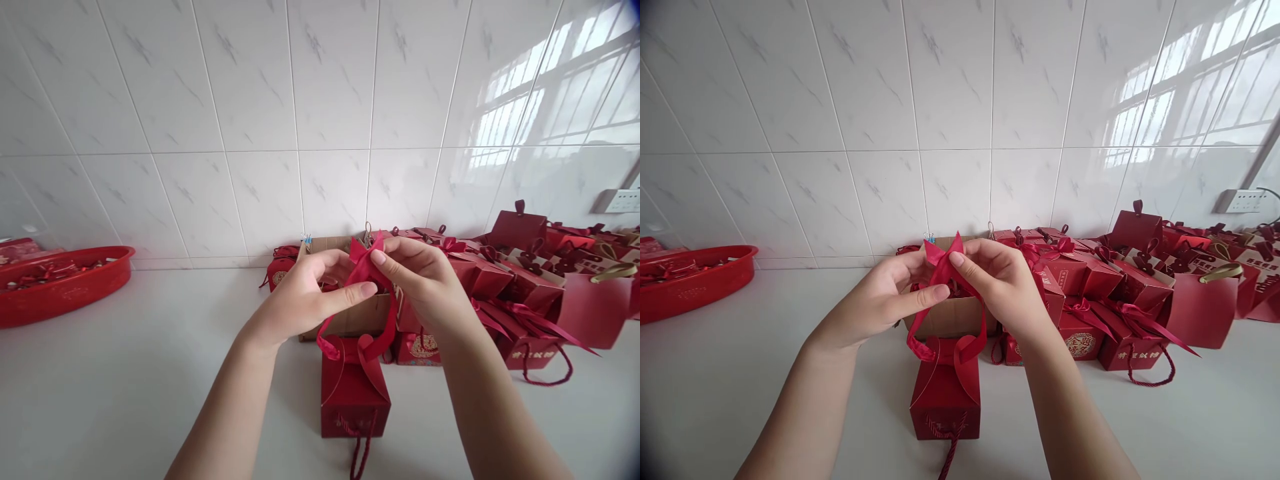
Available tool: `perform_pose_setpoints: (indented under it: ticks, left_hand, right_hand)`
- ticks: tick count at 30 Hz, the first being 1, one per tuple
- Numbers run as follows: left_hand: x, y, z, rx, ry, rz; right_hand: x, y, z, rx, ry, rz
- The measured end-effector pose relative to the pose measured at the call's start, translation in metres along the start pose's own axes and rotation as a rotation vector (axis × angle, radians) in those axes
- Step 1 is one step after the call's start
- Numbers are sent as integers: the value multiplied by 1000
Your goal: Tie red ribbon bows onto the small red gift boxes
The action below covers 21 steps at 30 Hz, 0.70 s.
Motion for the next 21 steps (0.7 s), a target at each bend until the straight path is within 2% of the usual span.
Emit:
perform_pose_setpoints:
  ticks: [5, 8, 12, 16, 21]
  left_hand:
    - [-4, 2, -5, 13, 18, -129]
    - [-6, 4, -7, -5, 52, -175]
    - [-7, 4, -10, -54, 115, -189]
    - [-8, 2, -13, -84, 168, -177]
    - [-9, 0, -12, -115, 208, -176]
  right_hand:
    - [-10, 0, -5, -115, -166, -129]
    - [-16, -3, -10, -178, -393, -249]
    - [-16, -10, -15, -165, -746, -393]
    - [-7, -11, -12, -180, -973, -405]
    - [0, -7, -4, -180, -1062, -341]
Point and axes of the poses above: each hand's wrist, its own y-axis towards the middle knuckle, its own x-axis out of the palm, z = x × y, the point moved 1 cm from there along y, towards the middle knuckle, and after that the axes turned 3 degrees about x, right-handed, at the moved point
